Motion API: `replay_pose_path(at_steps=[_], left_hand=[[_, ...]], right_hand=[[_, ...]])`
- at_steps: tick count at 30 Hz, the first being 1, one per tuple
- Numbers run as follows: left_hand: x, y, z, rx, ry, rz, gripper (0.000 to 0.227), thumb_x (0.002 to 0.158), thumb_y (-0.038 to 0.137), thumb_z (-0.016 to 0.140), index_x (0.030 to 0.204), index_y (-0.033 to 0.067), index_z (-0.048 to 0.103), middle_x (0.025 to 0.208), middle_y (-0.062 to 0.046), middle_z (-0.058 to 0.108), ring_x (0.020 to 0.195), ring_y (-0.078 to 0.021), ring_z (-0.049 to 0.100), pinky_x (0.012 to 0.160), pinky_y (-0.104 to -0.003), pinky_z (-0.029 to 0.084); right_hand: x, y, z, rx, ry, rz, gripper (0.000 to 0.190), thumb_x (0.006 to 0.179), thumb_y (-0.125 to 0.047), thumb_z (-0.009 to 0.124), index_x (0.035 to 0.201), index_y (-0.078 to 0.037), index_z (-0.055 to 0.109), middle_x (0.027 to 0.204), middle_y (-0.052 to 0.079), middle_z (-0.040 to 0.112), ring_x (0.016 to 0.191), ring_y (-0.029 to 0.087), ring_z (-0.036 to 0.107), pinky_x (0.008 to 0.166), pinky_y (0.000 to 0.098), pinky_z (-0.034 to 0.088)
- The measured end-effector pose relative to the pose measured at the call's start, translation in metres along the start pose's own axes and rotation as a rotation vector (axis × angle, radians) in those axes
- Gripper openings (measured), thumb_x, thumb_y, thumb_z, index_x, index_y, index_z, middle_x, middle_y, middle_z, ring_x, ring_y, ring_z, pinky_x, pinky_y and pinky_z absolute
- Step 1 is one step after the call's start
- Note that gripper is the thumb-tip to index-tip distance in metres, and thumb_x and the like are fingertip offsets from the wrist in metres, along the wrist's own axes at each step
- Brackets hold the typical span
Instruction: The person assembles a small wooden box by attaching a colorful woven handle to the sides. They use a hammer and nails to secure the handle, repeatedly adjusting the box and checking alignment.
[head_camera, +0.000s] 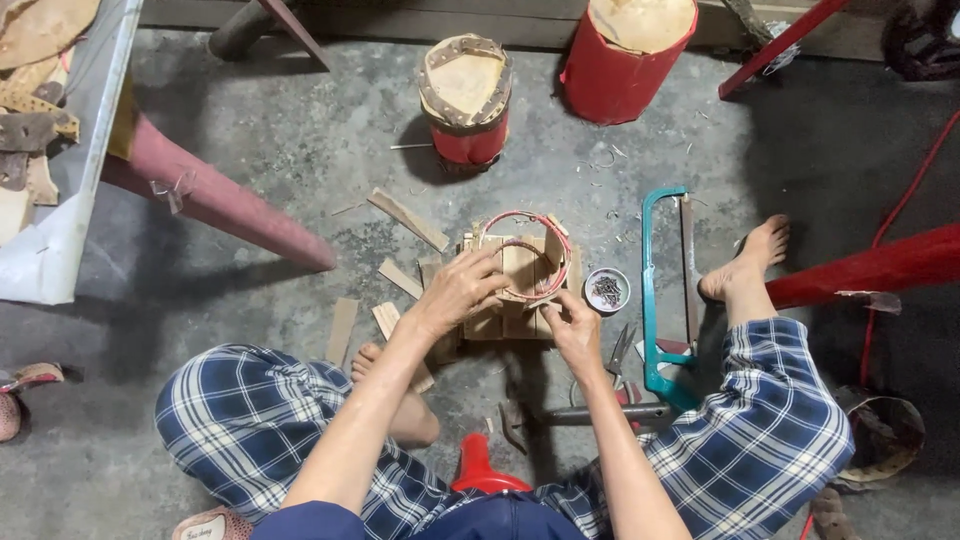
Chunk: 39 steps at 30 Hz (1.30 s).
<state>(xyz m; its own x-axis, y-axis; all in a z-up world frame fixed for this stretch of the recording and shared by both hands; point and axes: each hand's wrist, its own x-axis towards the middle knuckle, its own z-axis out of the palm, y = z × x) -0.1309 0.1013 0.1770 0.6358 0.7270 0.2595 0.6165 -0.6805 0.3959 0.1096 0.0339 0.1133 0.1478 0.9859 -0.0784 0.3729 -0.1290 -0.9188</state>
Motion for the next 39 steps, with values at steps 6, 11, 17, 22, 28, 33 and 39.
replay_pose_path(at_steps=[6,11,17,22,28,33,39], left_hand=[[-0.005,-0.013,0.023,0.033,-0.008,0.005,0.035,0.083,0.039,0.077,0.113,0.0235,0.070,0.115,-0.003,0.069,0.127,-0.0310,0.059,0.118,-0.056,0.034],[0.001,-0.010,0.001,-0.016,-0.117,-0.010,0.041,0.082,0.019,0.081,0.121,0.0214,0.070,0.122,-0.008,0.070,0.131,-0.0324,0.058,0.119,-0.058,0.034],[0.003,-0.010,0.002,-0.046,-0.143,-0.038,0.038,0.084,0.022,0.080,0.120,0.0215,0.070,0.123,-0.006,0.070,0.131,-0.0301,0.059,0.118,-0.058,0.035],[0.002,-0.012,0.007,-0.056,-0.089,-0.030,0.032,0.085,0.029,0.077,0.116,0.0197,0.072,0.119,-0.007,0.072,0.130,-0.0309,0.060,0.115,-0.059,0.039],[-0.009,-0.022,0.036,-0.078,-0.004,-0.077,0.039,0.093,0.051,0.062,0.116,0.0225,0.074,0.116,-0.007,0.072,0.129,-0.0291,0.061,0.116,-0.057,0.038],[-0.003,-0.011,0.011,-0.033,0.015,0.008,0.024,0.091,0.034,0.070,0.109,0.0180,0.072,0.108,-0.005,0.070,0.122,-0.0287,0.063,0.108,-0.048,0.049],[-0.004,-0.019,0.039,0.148,-0.007,0.081,0.020,0.090,0.040,0.067,0.103,0.0245,0.064,0.104,0.000,0.060,0.115,-0.0244,0.059,0.100,-0.043,0.046]], right_hand=[[-0.004,-0.032,-0.003,-0.009,0.106,-0.092,0.040,0.083,-0.007,0.077,0.121,-0.007,0.067,0.110,0.023,0.070,0.103,0.038,0.068,0.081,0.0437,0.062],[-0.007,-0.062,-0.003,-0.266,0.364,-0.513,0.032,0.082,-0.013,0.078,0.111,-0.015,0.064,0.128,0.011,0.059,0.121,0.033,0.056,0.100,0.0438,0.051],[-0.007,-0.058,0.023,-0.485,0.216,-0.569,0.021,0.091,-0.034,0.073,0.110,-0.024,0.072,0.142,0.007,0.054,0.140,0.036,0.040,0.113,0.0548,0.035],[0.000,-0.036,0.034,-0.504,0.262,-0.564,0.017,0.090,-0.038,0.073,0.101,-0.025,0.073,0.141,0.004,0.056,0.143,0.038,0.038,0.113,0.0546,0.034],[-0.003,-0.041,0.037,-0.487,0.273,-0.505,0.015,0.088,-0.037,0.076,0.096,-0.025,0.073,0.139,0.000,0.058,0.144,0.035,0.038,0.112,0.0546,0.036],[-0.003,-0.036,0.037,-0.470,0.291,-0.553,0.019,0.082,-0.031,0.081,0.097,-0.025,0.072,0.139,0.001,0.058,0.140,0.038,0.041,0.112,0.0537,0.036],[-0.003,-0.052,0.034,-0.448,0.354,-0.597,0.022,0.078,-0.022,0.083,0.097,-0.022,0.073,0.136,0.003,0.061,0.136,0.039,0.047,0.108,0.0530,0.038]])
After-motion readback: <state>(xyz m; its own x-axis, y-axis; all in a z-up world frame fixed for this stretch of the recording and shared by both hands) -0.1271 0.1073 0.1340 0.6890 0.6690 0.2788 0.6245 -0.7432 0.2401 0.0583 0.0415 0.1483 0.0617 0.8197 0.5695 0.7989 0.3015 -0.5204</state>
